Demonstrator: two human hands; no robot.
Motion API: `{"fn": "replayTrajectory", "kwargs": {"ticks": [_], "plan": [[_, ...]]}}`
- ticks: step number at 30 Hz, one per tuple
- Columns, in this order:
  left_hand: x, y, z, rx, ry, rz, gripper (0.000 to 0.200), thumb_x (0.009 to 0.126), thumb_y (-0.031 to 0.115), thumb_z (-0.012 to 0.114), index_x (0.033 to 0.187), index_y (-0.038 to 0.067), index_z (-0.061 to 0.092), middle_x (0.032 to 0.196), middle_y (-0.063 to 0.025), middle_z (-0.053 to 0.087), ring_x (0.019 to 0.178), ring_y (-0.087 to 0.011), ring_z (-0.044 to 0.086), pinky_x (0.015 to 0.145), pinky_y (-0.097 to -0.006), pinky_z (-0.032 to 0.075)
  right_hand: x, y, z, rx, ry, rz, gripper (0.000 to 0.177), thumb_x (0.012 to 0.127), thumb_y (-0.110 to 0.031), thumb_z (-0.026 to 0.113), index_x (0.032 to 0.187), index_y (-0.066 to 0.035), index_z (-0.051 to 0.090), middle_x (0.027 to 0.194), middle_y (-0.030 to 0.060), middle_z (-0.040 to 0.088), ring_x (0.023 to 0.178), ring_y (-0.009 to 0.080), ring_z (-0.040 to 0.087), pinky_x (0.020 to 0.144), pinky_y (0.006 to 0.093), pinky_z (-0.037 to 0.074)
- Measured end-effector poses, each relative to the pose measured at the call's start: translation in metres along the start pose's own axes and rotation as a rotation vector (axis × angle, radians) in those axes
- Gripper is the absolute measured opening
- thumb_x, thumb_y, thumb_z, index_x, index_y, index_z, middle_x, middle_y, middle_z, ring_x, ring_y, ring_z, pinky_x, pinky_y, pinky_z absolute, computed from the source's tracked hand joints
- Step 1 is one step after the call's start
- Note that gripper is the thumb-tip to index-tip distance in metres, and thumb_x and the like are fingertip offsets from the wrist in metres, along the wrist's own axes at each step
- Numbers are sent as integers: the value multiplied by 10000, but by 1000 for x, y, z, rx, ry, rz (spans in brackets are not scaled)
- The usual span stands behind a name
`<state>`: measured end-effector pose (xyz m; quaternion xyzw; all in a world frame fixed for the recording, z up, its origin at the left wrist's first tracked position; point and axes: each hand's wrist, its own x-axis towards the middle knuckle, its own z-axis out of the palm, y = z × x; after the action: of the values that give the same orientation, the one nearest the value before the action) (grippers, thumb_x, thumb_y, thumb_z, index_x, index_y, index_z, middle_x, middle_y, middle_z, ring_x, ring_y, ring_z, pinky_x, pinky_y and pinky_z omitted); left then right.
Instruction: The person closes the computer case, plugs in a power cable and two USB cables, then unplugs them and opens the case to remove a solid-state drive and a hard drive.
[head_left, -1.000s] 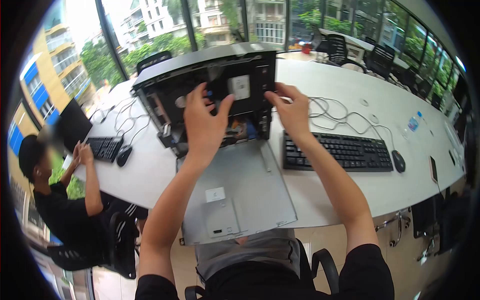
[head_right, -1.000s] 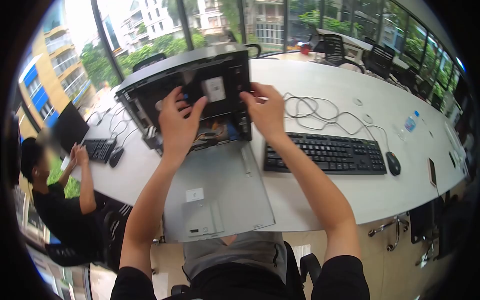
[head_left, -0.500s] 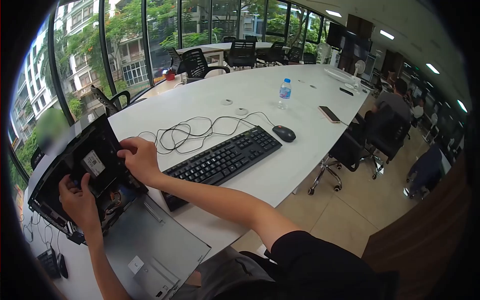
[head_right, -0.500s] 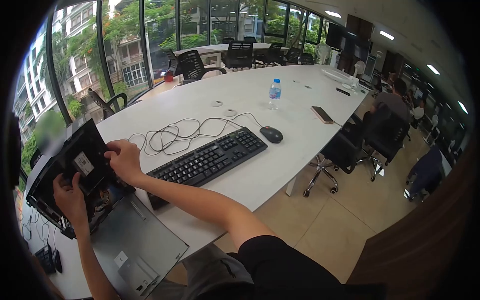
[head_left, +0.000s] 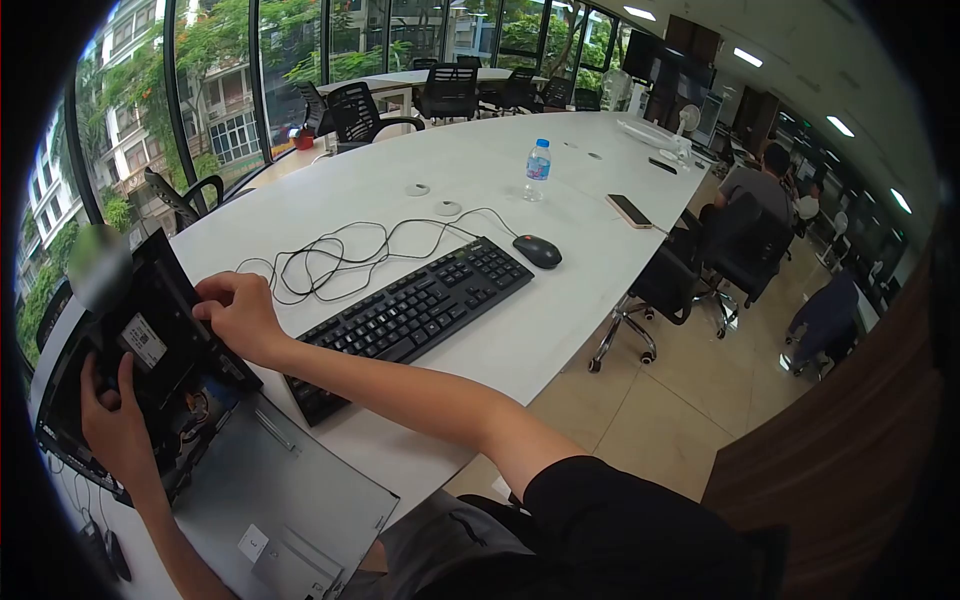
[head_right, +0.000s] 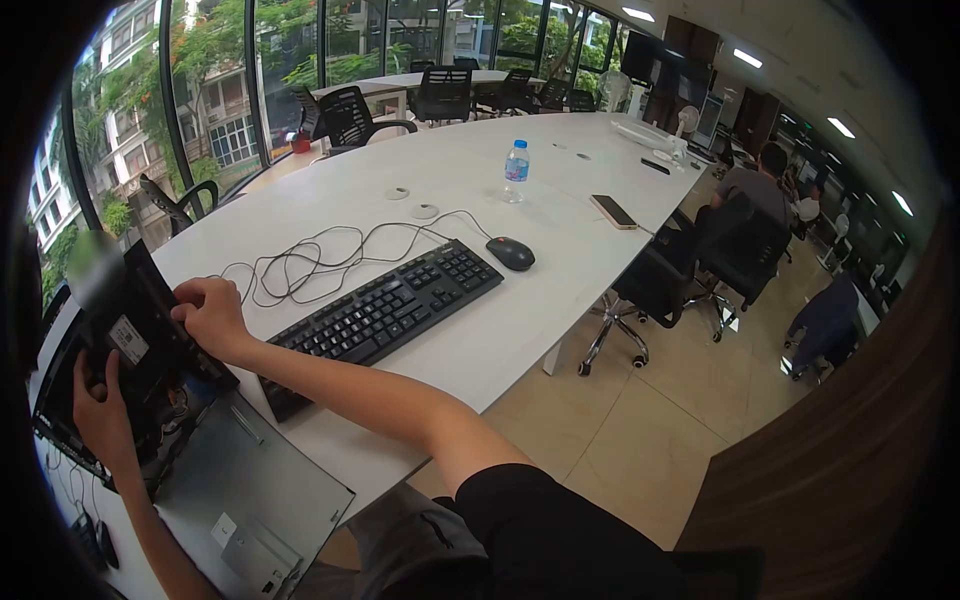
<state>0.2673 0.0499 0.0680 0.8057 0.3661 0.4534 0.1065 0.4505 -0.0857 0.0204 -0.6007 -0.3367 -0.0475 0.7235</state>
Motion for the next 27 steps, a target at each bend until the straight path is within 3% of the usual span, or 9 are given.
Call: {"fn": "replayTrajectory", "kwargs": {"ticks": [7, 10, 16, 20, 24, 27], "plan": [[15, -12, 3, -6, -73, -50, 584, 959, 488, 731, 1406, 118, 664, 713, -61, 734, 677, -139, 693, 682, -341, 494, 3, 1, -5, 43, -55, -9, 238, 842, -20, 765, 1068, 53, 785, 990, 170, 799, 900, 223, 763, 861, 333, 582], [21, -20, 7, 20, -46, -29, 551, 965, 484, 735, 1377, 123, 673, 688, -58, 726, 704, -129, 709, 697, -313, 492, 3, 2, -8, 38, -50, -14, 241, 839, -11, 759, 1069, 53, 790, 984, 167, 801, 898, 222, 764, 856, 332, 583], [28, -32, 9, 70, 60, 96, 565, 933, 483, 777, 1326, 83, 707, 767, -97, 759, 762, -189, 741, 771, -324, 529, 9, 11, -5, 79, -52, 13, 235, 823, -25, 788, 1048, 40, 803, 969, 153, 807, 871, 184, 749, 816, 314, 581], [19, -6, -18, 49, -3, 151, 567, 847, 499, 857, 1191, 54, 784, 870, -135, 796, 824, -193, 770, 779, -323, 555, 14, 20, -6, 88, -79, -18, 249, 807, -17, 810, 1053, 27, 812, 975, 126, 813, 821, 155, 737, 759, 299, 579], [19, -8, -29, 29, -17, 200, 595, 778, 513, 903, 1126, 38, 814, 961, -145, 807, 918, -219, 782, 865, -332, 588, 12, 11, -10, 212, -130, 103, 296, 841, -40, 838, 1120, 47, 789, 1020, 137, 804, 898, 160, 738, 811, 307, 588], [10, -16, -31, -181, -45, 280, 586, 816, 379, 926, 1185, -44, 757, 1031, -142, 794, 966, -196, 761, 874, -302, 589, 15, 18, -12, 167, -163, 81, 350, 870, -112, 834, 1179, 40, 774, 1056, 130, 797, 941, 175, 734, 839, 299, 575]]}}
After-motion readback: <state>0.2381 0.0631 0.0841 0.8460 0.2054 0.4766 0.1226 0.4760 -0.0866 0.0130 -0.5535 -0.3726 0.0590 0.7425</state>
